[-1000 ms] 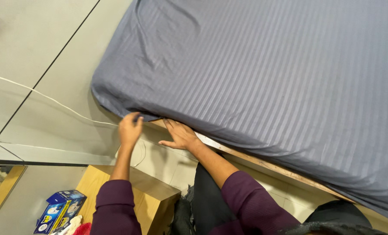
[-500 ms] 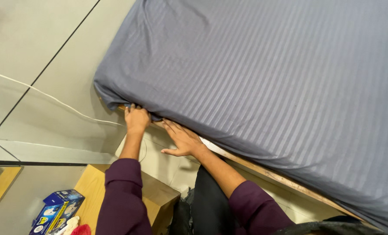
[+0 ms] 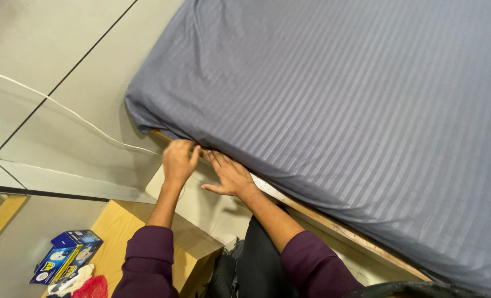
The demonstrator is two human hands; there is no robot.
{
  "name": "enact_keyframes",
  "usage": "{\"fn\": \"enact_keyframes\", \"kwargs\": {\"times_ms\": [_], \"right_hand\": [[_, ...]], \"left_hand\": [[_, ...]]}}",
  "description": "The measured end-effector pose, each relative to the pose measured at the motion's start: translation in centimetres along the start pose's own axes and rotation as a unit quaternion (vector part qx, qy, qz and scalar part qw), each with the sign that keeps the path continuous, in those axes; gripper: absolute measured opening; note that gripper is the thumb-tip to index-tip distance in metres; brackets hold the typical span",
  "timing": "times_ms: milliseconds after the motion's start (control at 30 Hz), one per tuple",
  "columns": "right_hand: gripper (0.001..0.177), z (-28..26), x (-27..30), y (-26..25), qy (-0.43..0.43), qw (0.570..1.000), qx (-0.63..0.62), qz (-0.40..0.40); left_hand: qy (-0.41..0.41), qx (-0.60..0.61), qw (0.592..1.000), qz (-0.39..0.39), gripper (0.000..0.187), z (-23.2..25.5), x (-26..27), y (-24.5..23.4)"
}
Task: The person smooths out a blue striped bedsheet over a mattress and then proceeds to tuck the edges of the sheet under the mattress on multiple sides.
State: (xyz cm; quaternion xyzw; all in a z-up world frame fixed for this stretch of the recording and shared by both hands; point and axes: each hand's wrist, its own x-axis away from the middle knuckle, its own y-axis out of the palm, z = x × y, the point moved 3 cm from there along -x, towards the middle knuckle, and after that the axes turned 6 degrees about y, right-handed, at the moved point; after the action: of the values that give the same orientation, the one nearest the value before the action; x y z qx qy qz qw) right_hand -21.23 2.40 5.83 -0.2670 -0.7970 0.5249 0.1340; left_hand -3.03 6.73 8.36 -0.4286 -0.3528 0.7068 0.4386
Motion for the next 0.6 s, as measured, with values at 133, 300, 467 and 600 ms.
{"fn": "enact_keyframes", "kwargs": {"times_ms": [133, 300, 467, 600], "right_hand": [[0.110, 0.1, 0.1, 0.6, -0.028, 0.999, 0.020, 0.022], [0.100, 1.1, 0.5, 1.6, -0.042, 0.996, -0.052, 0.052], [0.097, 1.6, 0.2, 1.2, -0.088, 0.989, -0.094, 0.073], [0.097, 1.0, 0.3, 0.3, -0.039, 0.995, -0.085, 0.029]], "left_hand": [[0.187, -0.032, 0.981, 0.027, 0.026, 2.7, 0.2, 1.5], [0.095, -0.292, 0.950, -0.052, 0.021, 1.9, -2.1, 5.3], [0.076, -0.149, 0.977, -0.135, 0.032, 0.3, -1.7, 2.6], [-0.027, -0.044, 0.997, -0.053, 0.044, -6.6, -0.3, -1.7]]}}
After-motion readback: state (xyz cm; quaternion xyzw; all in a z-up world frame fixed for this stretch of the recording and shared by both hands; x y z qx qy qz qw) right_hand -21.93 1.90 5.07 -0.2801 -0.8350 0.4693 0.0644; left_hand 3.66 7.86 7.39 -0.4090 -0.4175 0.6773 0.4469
